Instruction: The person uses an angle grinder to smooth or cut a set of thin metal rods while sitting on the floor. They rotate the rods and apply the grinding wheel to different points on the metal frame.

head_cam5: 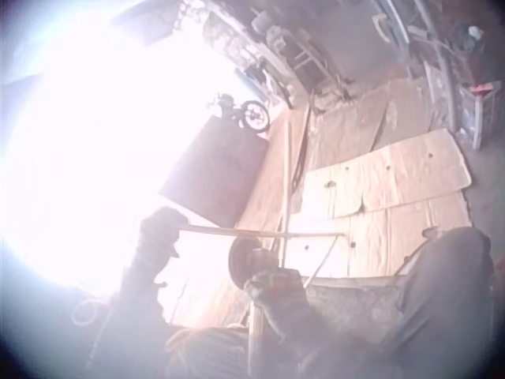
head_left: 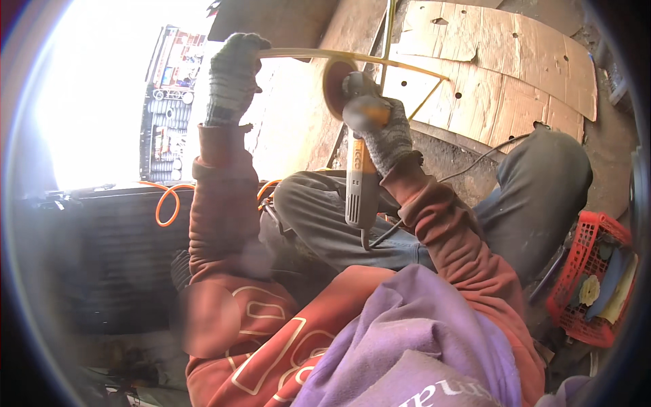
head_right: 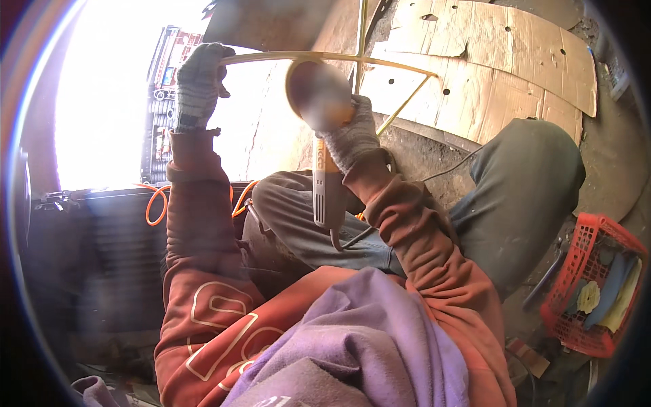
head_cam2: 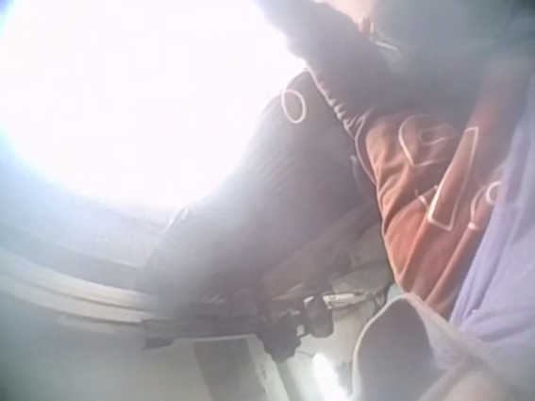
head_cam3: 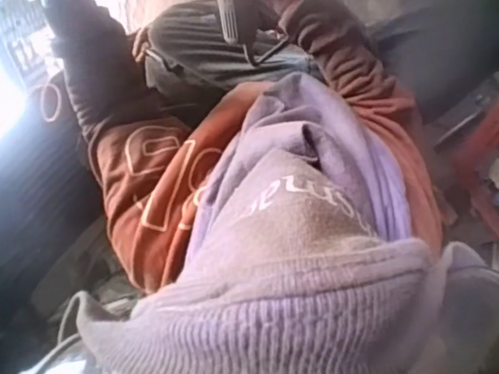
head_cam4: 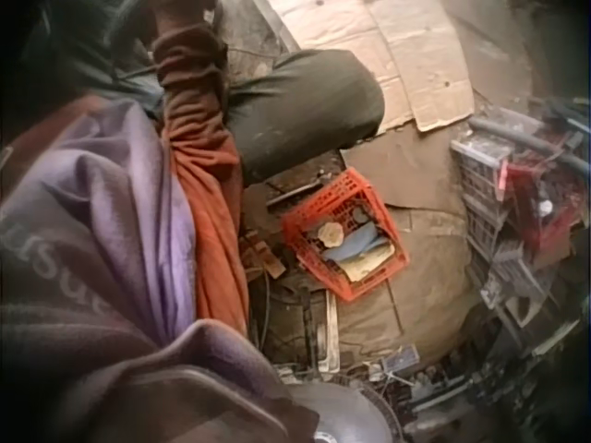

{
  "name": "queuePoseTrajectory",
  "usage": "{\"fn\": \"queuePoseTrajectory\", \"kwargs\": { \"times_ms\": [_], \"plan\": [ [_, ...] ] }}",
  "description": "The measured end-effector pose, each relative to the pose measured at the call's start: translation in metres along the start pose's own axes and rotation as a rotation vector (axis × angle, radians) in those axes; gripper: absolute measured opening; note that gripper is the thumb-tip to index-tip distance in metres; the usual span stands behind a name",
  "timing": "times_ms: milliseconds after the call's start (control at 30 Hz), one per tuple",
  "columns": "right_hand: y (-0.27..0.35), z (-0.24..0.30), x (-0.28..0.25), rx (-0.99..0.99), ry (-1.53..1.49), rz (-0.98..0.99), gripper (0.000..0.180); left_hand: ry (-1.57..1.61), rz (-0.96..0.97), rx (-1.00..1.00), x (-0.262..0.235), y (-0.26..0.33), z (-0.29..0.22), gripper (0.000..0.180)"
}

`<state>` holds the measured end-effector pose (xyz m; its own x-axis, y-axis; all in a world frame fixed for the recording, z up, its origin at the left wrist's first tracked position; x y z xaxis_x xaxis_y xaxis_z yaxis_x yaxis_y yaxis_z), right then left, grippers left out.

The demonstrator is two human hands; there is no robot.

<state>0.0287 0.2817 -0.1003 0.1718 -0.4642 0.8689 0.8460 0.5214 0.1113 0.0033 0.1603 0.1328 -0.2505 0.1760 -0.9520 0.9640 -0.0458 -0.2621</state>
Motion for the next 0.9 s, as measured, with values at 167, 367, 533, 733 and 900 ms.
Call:
{"fn": "queuePoseTrajectory", "kwargs": {
  "times_ms": [167,367,533,733,900],
  "plan": [
    [0.012,-0.003,0.019,-0.109,0.049,0.063,0.056,0.042,-0.004,-0.094,0.007,0.0,-0.019,0.029],
    [0.024,0.008,0.02,-0.331,0.172,0.055,0.064,-0.173,0.069,0.073,0.008,-0.004,-0.029,0.029],
    [0.018,0.023,0.033,-0.262,0.074,0.129,0.062,-0.151,0.055,-0.053,0.007,0.012,-0.036,0.022],
    [0.003,0.002,-0.01,-0.041,-0.079,-0.079,0.051,-0.057,0.079,-0.163,0.011,0.026,-0.023,0.018],
    [0.016,0.01,0.025,-0.172,-0.046,0.114,0.053,0.222,-0.018,-0.232,0.01,0.035,-0.004,0.029]
  ]
}}
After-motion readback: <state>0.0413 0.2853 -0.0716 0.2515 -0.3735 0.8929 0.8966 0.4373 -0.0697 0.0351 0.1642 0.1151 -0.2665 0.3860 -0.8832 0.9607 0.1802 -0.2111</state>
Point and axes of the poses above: each hand's wrist, its own y-axis away from the middle knuckle, its own x-axis out of the palm, z = x × y, the point moved 7 cm from there along -y, towards the middle knuckle, and after that the axes turned 4 degrees about z, right-handed, at the moved point
